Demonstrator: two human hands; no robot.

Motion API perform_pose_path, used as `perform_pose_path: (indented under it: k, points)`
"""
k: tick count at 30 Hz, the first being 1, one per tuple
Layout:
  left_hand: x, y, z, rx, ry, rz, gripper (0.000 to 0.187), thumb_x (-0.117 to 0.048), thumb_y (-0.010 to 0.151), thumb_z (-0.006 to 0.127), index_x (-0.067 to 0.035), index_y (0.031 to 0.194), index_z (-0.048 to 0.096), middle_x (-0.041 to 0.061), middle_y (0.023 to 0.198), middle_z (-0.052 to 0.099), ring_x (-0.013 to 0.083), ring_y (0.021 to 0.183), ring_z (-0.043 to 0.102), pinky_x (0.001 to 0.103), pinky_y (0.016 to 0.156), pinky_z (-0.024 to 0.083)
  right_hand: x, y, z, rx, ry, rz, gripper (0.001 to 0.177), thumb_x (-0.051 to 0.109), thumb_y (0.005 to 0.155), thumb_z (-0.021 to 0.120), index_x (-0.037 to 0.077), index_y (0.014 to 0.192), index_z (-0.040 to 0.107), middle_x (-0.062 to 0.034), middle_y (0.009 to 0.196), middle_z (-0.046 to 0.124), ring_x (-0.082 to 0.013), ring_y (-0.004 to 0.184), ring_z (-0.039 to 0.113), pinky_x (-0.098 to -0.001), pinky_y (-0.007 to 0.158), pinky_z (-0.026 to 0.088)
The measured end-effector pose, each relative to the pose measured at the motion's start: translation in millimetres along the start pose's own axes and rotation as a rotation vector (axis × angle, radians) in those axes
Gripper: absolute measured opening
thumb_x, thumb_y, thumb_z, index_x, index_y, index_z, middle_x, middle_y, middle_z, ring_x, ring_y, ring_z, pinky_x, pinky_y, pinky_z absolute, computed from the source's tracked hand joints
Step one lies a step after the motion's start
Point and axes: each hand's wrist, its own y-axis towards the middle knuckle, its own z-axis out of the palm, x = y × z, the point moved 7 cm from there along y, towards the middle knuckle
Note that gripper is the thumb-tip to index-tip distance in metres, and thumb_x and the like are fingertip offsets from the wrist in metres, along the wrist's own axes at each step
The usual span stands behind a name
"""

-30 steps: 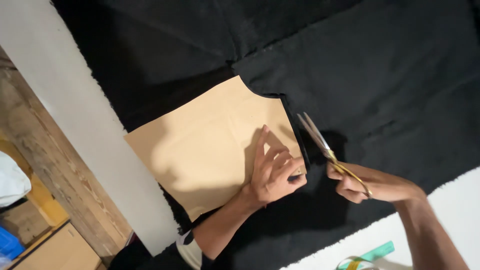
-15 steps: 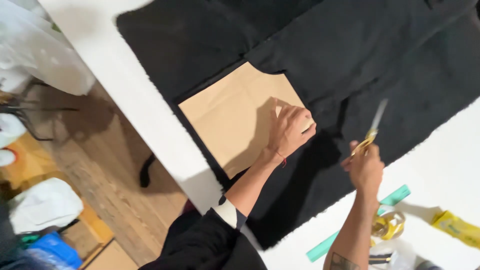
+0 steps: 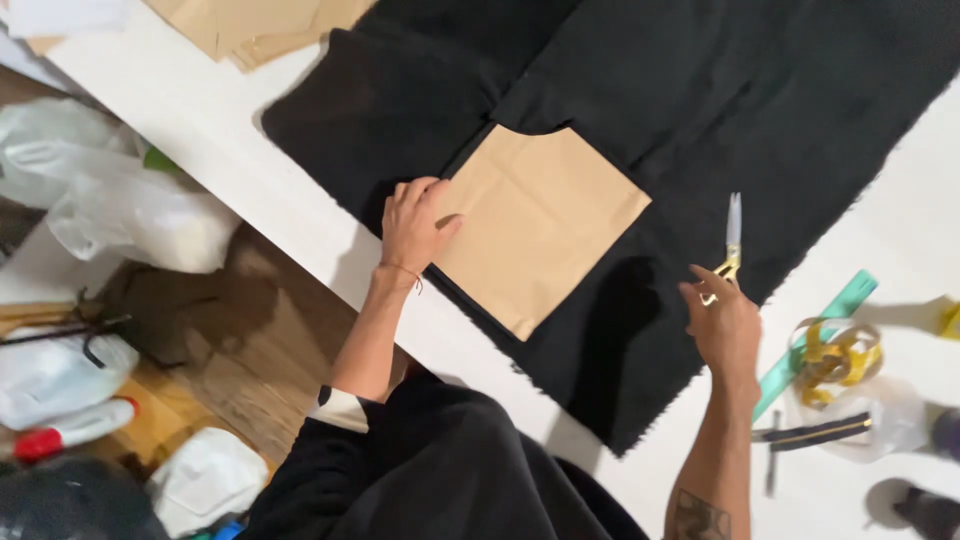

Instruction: Cutting black fabric using a paper template and scissors.

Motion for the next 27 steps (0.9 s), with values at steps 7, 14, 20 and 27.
perform_pose_path:
  k: [7, 14, 20, 27]
  points:
    - [-14, 24, -20, 0.168, 0.003, 0.292, 0.062, -0.03, 0.083, 0.083, -0.007, 0.137, 0.064, 0.009, 0.142, 0.057, 0.0312, 0.131, 0.051, 0.053, 0.107, 0.039, 11, 49, 99, -0.288, 0.737, 0.149, 0.024, 0.014, 0.098, 0.075, -0.001, 0.115, 0.068, -0.0074, 0.094, 0.072, -0.0108, 0.077, 0.073, -0.0246, 0.044, 0.048]
    - [-32, 24, 30, 0.268, -0.029, 0.704, 0.08, -0.061, 0.09, 0.065, -0.012, 0.152, 0.051, 0.014, 0.161, 0.037, 0.0338, 0.151, 0.028, 0.063, 0.124, 0.017, 7, 93, 119, -0.372, 0.713, 0.436, 0.023, 0.022, 0.096, 0.081, 0.001, 0.103, 0.074, -0.0046, 0.085, 0.073, -0.011, 0.07, 0.069, -0.0253, 0.048, 0.055]
    - [-25, 23, 40, 0.342, 0.013, 0.648, 0.083, -0.065, 0.09, 0.065, -0.013, 0.153, 0.047, 0.011, 0.163, 0.037, 0.0291, 0.155, 0.026, 0.064, 0.126, 0.016, -3, 96, 123, -0.277, 0.819, 0.471, 0.023, 0.023, 0.101, 0.075, 0.0, 0.104, 0.074, -0.0064, 0.089, 0.073, -0.0118, 0.071, 0.07, -0.0269, 0.052, 0.058]
    - [-26, 26, 42, 0.346, 0.018, 0.658, 0.084, -0.061, 0.087, 0.069, -0.012, 0.152, 0.049, 0.013, 0.163, 0.037, 0.0308, 0.154, 0.028, 0.064, 0.125, 0.016, -9, 92, 103, -0.23, 0.601, 0.367, 0.017, 0.015, 0.105, 0.064, 0.0, 0.104, 0.07, -0.0071, 0.086, 0.073, -0.0149, 0.069, 0.073, -0.0293, 0.047, 0.057]
